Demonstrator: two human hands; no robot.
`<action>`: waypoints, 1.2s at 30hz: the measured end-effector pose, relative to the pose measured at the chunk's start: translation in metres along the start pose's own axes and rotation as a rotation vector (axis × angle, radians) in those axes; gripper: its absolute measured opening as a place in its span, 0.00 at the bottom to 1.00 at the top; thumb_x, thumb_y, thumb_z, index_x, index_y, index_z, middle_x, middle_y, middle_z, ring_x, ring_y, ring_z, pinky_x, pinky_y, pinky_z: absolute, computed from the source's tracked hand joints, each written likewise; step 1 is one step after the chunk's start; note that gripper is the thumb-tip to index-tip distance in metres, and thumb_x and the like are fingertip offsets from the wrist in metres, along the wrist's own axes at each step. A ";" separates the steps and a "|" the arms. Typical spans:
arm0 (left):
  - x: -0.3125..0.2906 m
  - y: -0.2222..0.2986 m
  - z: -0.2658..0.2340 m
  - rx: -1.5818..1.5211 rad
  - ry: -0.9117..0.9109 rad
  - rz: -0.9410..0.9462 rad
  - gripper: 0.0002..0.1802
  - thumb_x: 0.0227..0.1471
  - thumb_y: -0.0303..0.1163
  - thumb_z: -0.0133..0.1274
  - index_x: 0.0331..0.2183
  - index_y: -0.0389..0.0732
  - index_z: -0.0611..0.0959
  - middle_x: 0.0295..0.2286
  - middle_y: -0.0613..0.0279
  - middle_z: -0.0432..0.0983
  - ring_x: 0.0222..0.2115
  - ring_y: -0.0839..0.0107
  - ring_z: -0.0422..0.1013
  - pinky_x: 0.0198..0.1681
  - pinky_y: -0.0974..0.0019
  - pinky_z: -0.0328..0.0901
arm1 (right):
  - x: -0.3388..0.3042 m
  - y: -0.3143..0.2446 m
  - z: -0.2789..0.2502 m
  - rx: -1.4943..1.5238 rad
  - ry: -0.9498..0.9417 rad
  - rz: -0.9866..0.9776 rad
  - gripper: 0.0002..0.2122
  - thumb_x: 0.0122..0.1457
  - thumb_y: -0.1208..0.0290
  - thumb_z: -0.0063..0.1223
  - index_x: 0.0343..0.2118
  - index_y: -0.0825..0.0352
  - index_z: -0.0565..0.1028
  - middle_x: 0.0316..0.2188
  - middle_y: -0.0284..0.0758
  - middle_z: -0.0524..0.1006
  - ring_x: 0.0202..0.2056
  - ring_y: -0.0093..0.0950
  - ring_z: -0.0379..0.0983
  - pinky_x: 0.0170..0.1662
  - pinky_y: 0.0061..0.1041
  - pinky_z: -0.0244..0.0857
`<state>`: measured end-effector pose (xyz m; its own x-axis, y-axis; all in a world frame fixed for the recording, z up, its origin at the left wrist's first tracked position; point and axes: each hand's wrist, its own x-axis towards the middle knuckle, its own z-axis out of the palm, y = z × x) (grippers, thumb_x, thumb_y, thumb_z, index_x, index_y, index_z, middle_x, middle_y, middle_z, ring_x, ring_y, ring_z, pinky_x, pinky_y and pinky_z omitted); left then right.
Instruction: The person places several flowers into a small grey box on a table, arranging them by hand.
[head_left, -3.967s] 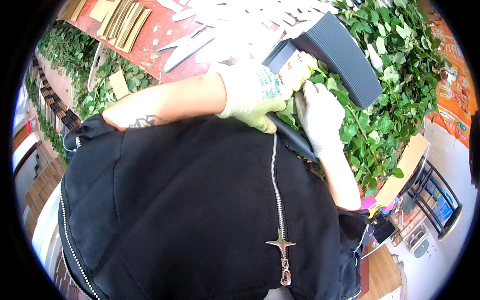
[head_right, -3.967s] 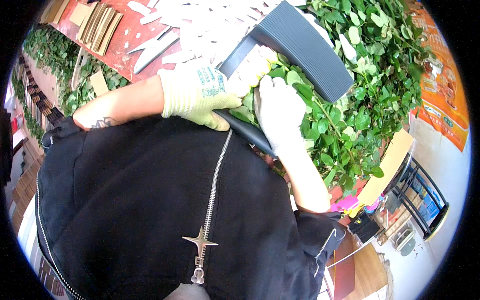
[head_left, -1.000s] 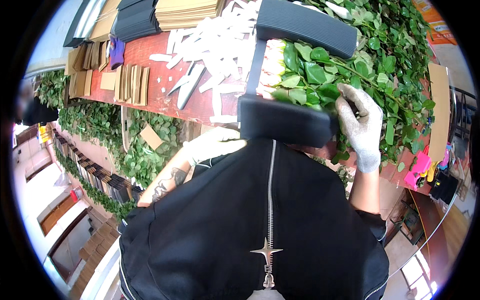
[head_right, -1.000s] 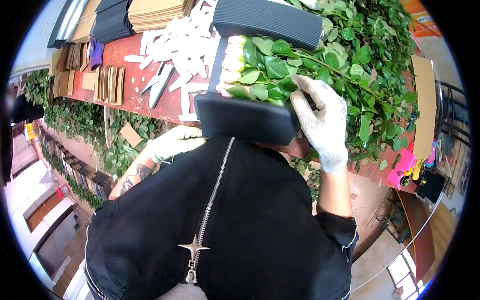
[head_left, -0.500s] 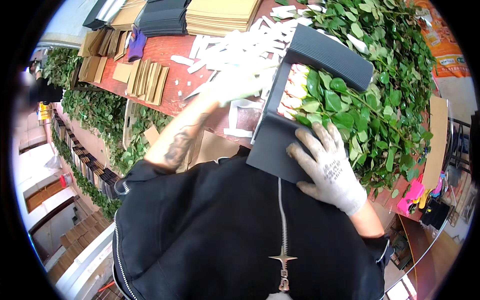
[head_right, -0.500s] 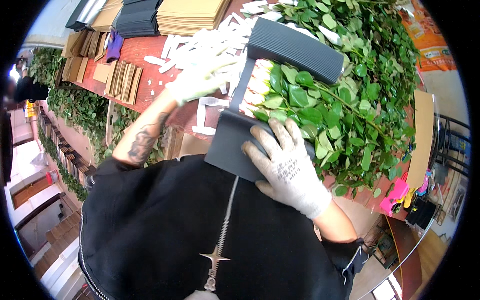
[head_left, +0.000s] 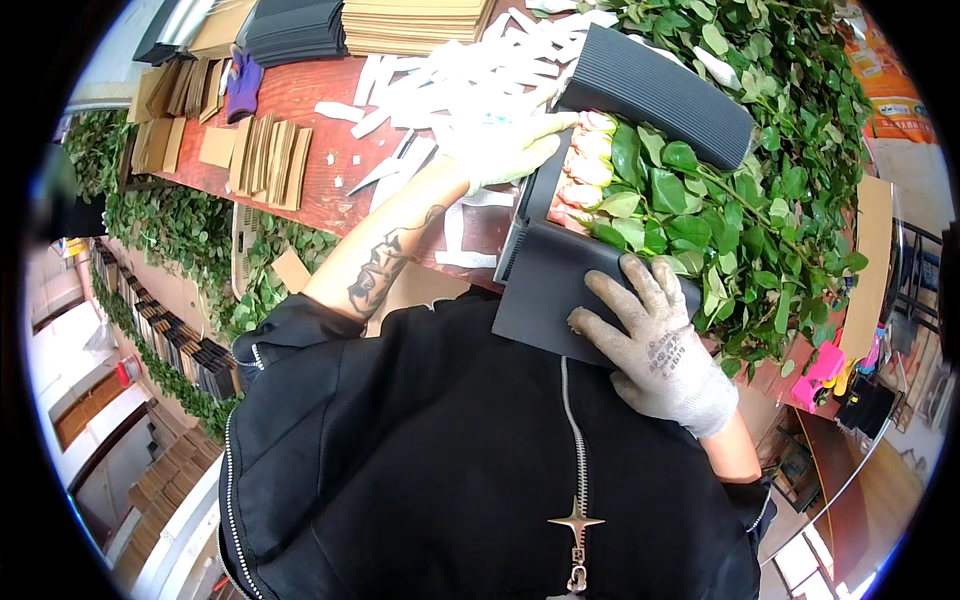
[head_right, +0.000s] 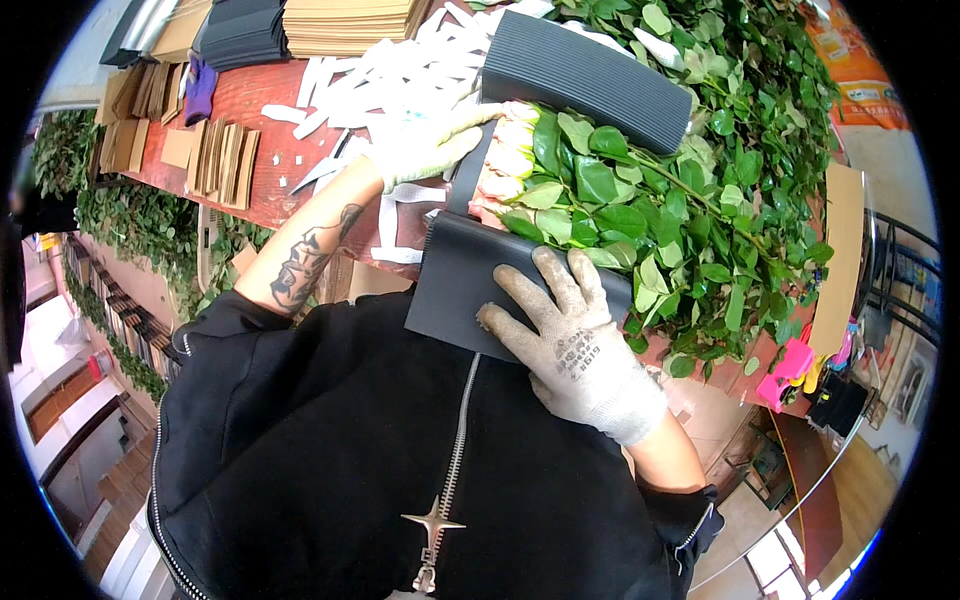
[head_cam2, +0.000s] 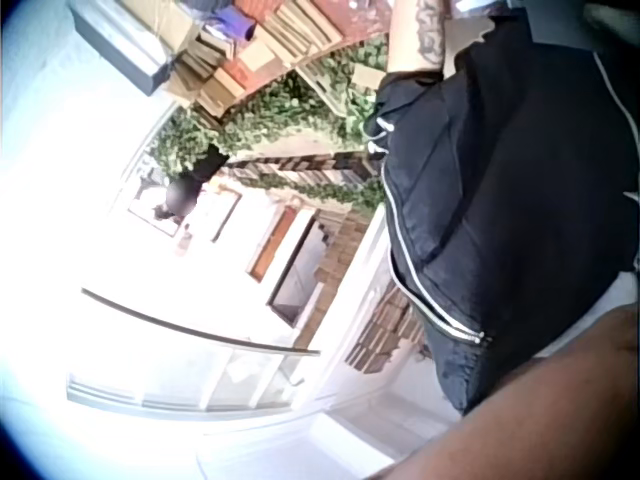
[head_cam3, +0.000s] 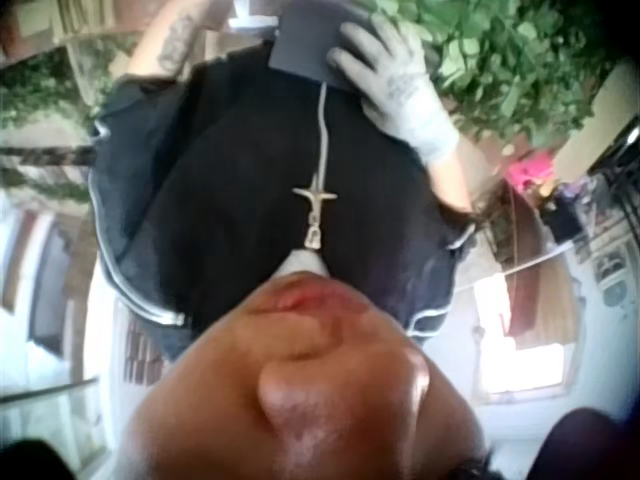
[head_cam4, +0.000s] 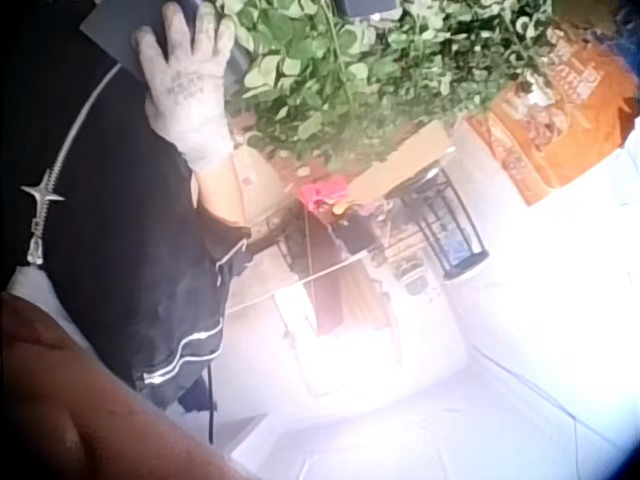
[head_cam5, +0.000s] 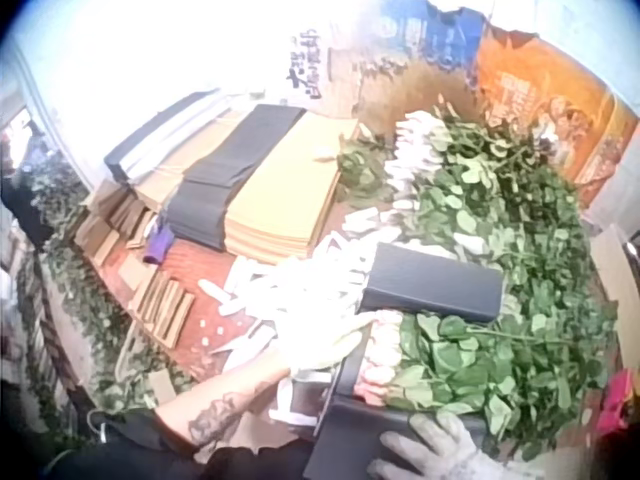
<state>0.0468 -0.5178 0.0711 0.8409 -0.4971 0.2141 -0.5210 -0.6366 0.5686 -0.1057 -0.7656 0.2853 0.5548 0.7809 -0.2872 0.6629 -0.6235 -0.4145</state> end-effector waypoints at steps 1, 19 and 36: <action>0.000 0.000 -0.001 -0.021 -0.011 -0.004 0.24 0.61 0.43 0.45 0.58 0.60 0.75 0.64 0.56 0.56 0.63 0.53 0.55 0.65 0.45 0.45 | 0.000 0.001 0.001 -0.025 0.004 0.000 0.30 0.43 0.72 0.59 0.55 0.56 0.72 0.60 0.42 0.64 0.63 0.50 0.55 0.66 0.58 0.41; -0.033 0.062 -0.097 -0.893 0.185 -0.356 0.26 0.62 0.44 0.51 0.54 0.36 0.77 0.44 0.54 0.78 0.42 0.72 0.73 0.49 0.68 0.67 | 0.006 0.039 -0.038 -0.403 0.567 0.303 0.07 0.52 0.74 0.58 0.35 0.60 0.76 0.27 0.34 0.74 0.29 0.36 0.73 0.34 0.35 0.67; 0.018 0.060 -0.002 -0.433 0.194 -0.593 0.28 0.51 0.55 0.58 0.20 0.37 0.75 0.16 0.59 0.68 0.19 0.67 0.65 0.25 0.58 0.60 | 0.079 0.120 0.005 -0.173 0.411 -0.187 0.32 0.47 0.58 0.64 0.55 0.69 0.68 0.59 0.45 0.66 0.62 0.44 0.60 0.66 0.43 0.51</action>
<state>0.0309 -0.5639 0.1112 0.9938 -0.0059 -0.1115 0.0965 -0.4571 0.8842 0.0156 -0.7783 0.2086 0.5476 0.8217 0.1578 0.8248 -0.4984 -0.2672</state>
